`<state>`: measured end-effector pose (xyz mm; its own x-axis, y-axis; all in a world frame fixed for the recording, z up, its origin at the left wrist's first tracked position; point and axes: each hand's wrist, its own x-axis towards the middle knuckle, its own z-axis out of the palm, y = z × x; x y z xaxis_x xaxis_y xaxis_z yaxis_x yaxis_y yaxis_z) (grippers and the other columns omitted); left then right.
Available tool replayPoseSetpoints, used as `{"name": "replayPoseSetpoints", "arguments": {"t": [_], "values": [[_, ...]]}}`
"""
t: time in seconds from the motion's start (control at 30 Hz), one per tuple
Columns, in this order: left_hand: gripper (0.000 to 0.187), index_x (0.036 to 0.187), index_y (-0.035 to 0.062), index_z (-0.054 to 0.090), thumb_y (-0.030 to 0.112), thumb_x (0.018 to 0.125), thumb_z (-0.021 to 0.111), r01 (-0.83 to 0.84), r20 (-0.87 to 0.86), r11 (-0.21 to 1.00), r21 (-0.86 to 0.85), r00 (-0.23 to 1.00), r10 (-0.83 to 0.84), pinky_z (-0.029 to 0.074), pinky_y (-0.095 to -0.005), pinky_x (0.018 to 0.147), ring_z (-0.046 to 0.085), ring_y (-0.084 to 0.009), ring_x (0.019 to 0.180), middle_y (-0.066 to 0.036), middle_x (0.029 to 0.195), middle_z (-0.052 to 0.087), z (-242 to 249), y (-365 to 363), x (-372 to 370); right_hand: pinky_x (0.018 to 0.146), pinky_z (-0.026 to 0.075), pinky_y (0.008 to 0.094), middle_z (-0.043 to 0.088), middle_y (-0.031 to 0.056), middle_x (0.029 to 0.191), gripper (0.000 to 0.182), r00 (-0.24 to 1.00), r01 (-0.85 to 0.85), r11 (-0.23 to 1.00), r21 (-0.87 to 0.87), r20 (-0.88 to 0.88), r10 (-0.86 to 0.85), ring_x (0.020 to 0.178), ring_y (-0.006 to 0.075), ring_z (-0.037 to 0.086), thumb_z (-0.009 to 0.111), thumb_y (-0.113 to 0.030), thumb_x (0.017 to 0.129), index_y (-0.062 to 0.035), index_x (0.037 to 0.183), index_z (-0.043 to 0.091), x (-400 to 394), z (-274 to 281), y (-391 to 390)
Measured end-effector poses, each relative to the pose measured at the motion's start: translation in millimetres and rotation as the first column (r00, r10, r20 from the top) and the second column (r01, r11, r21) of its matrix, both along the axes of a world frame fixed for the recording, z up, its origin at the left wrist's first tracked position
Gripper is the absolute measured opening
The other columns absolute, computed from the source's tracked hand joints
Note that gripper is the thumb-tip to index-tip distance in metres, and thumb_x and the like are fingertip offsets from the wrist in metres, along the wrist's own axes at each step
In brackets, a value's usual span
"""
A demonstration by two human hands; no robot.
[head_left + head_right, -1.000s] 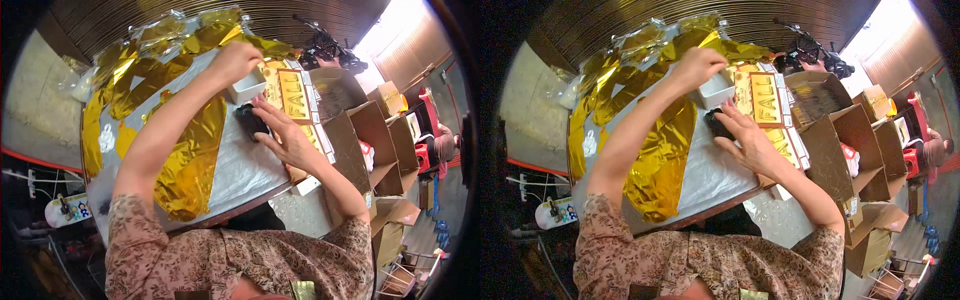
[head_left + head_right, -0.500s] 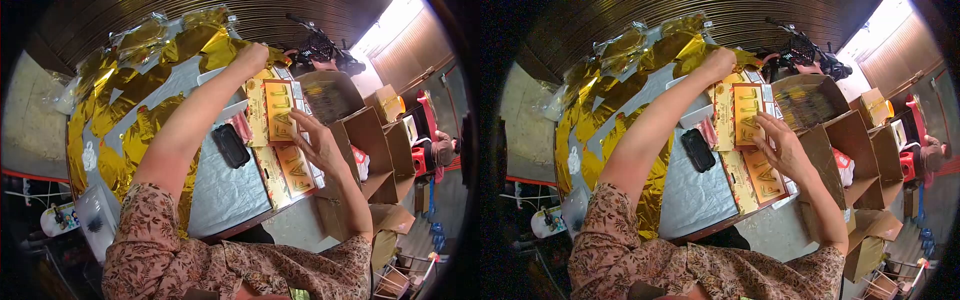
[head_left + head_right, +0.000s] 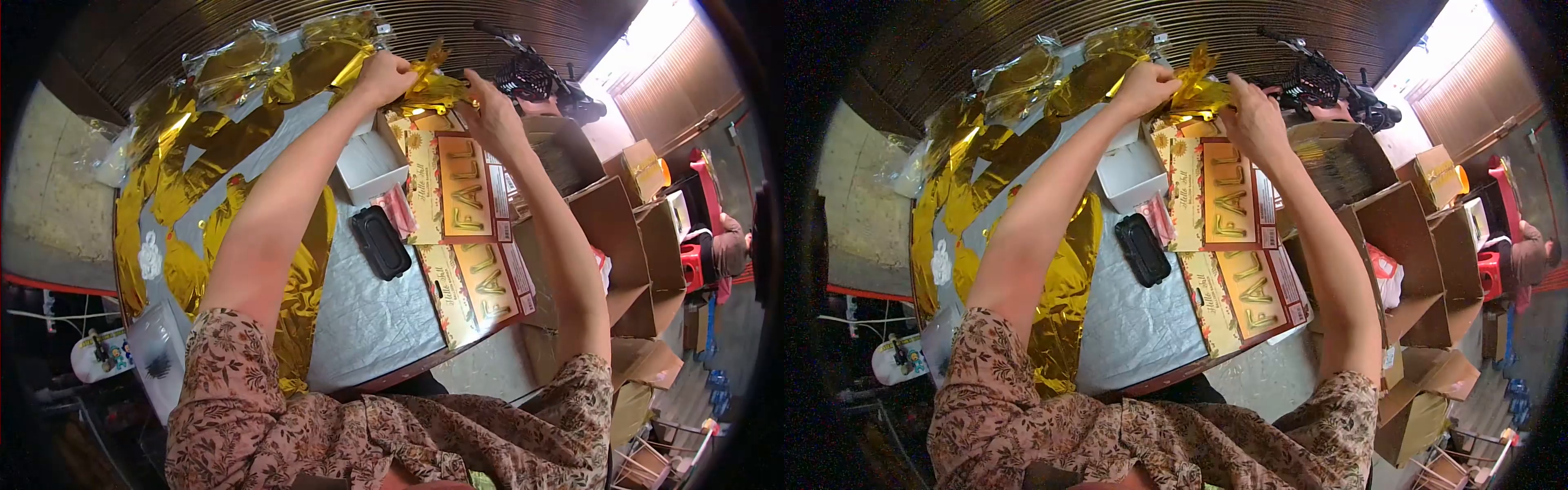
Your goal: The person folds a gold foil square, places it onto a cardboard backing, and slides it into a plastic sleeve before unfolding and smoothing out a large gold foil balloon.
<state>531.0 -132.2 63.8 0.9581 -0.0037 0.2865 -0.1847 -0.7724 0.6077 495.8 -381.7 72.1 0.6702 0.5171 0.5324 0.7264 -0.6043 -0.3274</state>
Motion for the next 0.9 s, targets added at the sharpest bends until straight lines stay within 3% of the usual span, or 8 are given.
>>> {"name": "replayPoseSetpoints", "arguments": {"t": [0.2, 0.3, 0.37, 0.47, 0.6, 0.67, 0.8, 0.9], "values": [[0.031, 0.087, 0.0089, 0.081, 0.034, 0.071, 0.089, 0.036, 0.123, 0.995, -0.093, 0.992, -0.024, 0.057, -0.0363, 0.072, 0.072, -0.0243, 0.072, -0.011, 0.08, 0.076, 4.8, 0.7, -14.8, 0.092, 0.055, 0.0421, 0.066, 0.0244, 0.13, 0.064, 0.985, 0.149, 0.981, 0.125, 0.064, -0.158, 0.111, 0.0422, 0.067, 0.075, -0.017, 0.087, -0.0008, 0.144, 0.051, 48.8, -2.9, 34.4], [0.035, 0.085, 0.0074, 0.08, 0.034, 0.066, 0.093, 0.017, 0.107, 0.998, -0.061, 0.994, -0.01, 0.056, -0.0366, 0.071, 0.069, -0.023, 0.069, -0.011, 0.076, 0.074, 9.0, 3.2, -16.7, 0.095, 0.055, 0.041, 0.069, 0.0224, 0.126, 0.054, 0.979, 0.047, 0.995, 0.092, 0.192, -0.064, 0.115, 0.0391, 0.067, 0.075, -0.014, 0.086, -0.0048, 0.137, 0.06, 52.3, 3.0, 41.9], [0.04, 0.08, 0.0053, 0.078, 0.039, 0.064, 0.095, -0.006, 0.121, 1.0, -0.027, 0.993, 0.009, 0.053, -0.0368, 0.067, 0.065, -0.0227, 0.064, -0.011, 0.072, 0.072, 9.8, 5.3, -16.7, 0.102, 0.052, 0.041, 0.073, 0.0184, 0.122, 0.04, 0.986, 0.057, 0.963, 0.264, -0.164, -0.013, 0.123, 0.033, 0.066, 0.075, -0.013, 0.086, -0.0086, 0.126, 0.07, 48.9, 6.9, 42.8], [0.047, 0.078, 0.0034, 0.076, 0.047, 0.071, 0.091, 0.02, 0.146, 0.999, -0.047, 0.989, -0.013, 0.049, -0.0351, 0.062, 0.06, -0.0156, 0.06, -0.007, 0.066, 0.068, 9.8, 14.0, -16.2, 0.111, 0.041, 0.0482, 0.074, 0.0133, 0.117, 0.027, 1.0, 0.003, 0.98, 0.2, 0.014, -0.006, 0.125, 0.034, 0.063, 0.075, -0.017, 0.084, -0.0107, 0.111, 0.078, 61.4, -6.0, 37.3], [0.038, 0.081, 0.0051, 0.079, 0.042, 0.08, 0.088, -0.1, -0.13, 0.83, -0.549, 0.991, 0.033, 0.045, -0.0268, 0.062, 0.053, -0.0072, 0.064, 0.001, 0.073, 0.068, 11.5, 20.0, -12.6, 0.113, 0.034, 0.0565, 0.075, 0.0128, 0.114, 0.022, 0.971, 0.151, 0.988, 0.016, 0.185, -0.151, 0.125, 0.0311, 0.063, 0.068, -0.012, 0.086, -0.0103, 0.106, 0.078, 54.5, -10.0, 23.6], [0.028, 0.09, 0.0065, 0.08, 0.033, 0.085, 0.085, -0.104, -0.128, 0.781, -0.616, 0.991, 0.031, 0.046, -0.0237, 0.064, 0.057, -0.0056, 0.069, 0.002, 0.081, 0.071, 5.3, 27.8, -0.5, 0.111, 0.035, 0.0553, 0.075, 0.0122, 0.113, 0.022, 0.968, 0.148, 0.989, 0.009, 0.202, -0.146, 0.121, 0.0287, 0.065, 0.065, -0.011, 0.087, -0.0103, 0.106, 0.077, 51.3, -9.4, 13.4], [0.023, 0.103, 0.008, 0.079, 0.023, 0.086, 0.084, 0.023, -0.049, 0.835, -0.55, 0.997, -0.06, 0.049, -0.0238, 0.072, 0.063, -0.0074, 0.078, 0.0, 0.09, 0.074, 8.7, 31.8, -0.1, 0.109, 0.037, 0.0532, 0.071, 0.0096, 0.112, 0.044, 0.935, 0.129, 0.985, 0.115, 0.316, -0.16, 0.11, 0.0316, 0.065, 0.071, -0.026, 0.088, -0.0115, 0.129, 0.065, 33.9, 6.7, 20.5], [0.028, 0.109, 0.0095, 0.079, 0.024, 0.085, 0.084, 0.029, -0.076, 0.884, -0.466, 0.994, -0.073, 0.051, -0.0277, 0.081, 0.066, -0.0098, 0.084, 0.0, 0.094, 0.075, 16.2, 15.1, -7.7, 0.1, 0.049, 0.0464, 0.07, 0.0195, 0.121, 0.073, 0.955, 0.153, 0.975, 0.158, 0.228, -0.187, 0.111, 0.0385, 0.067, 0.08, -0.051, 0.084, -0.0075, 0.139, 0.058, 18.3, 14.6, 50.1]]}}
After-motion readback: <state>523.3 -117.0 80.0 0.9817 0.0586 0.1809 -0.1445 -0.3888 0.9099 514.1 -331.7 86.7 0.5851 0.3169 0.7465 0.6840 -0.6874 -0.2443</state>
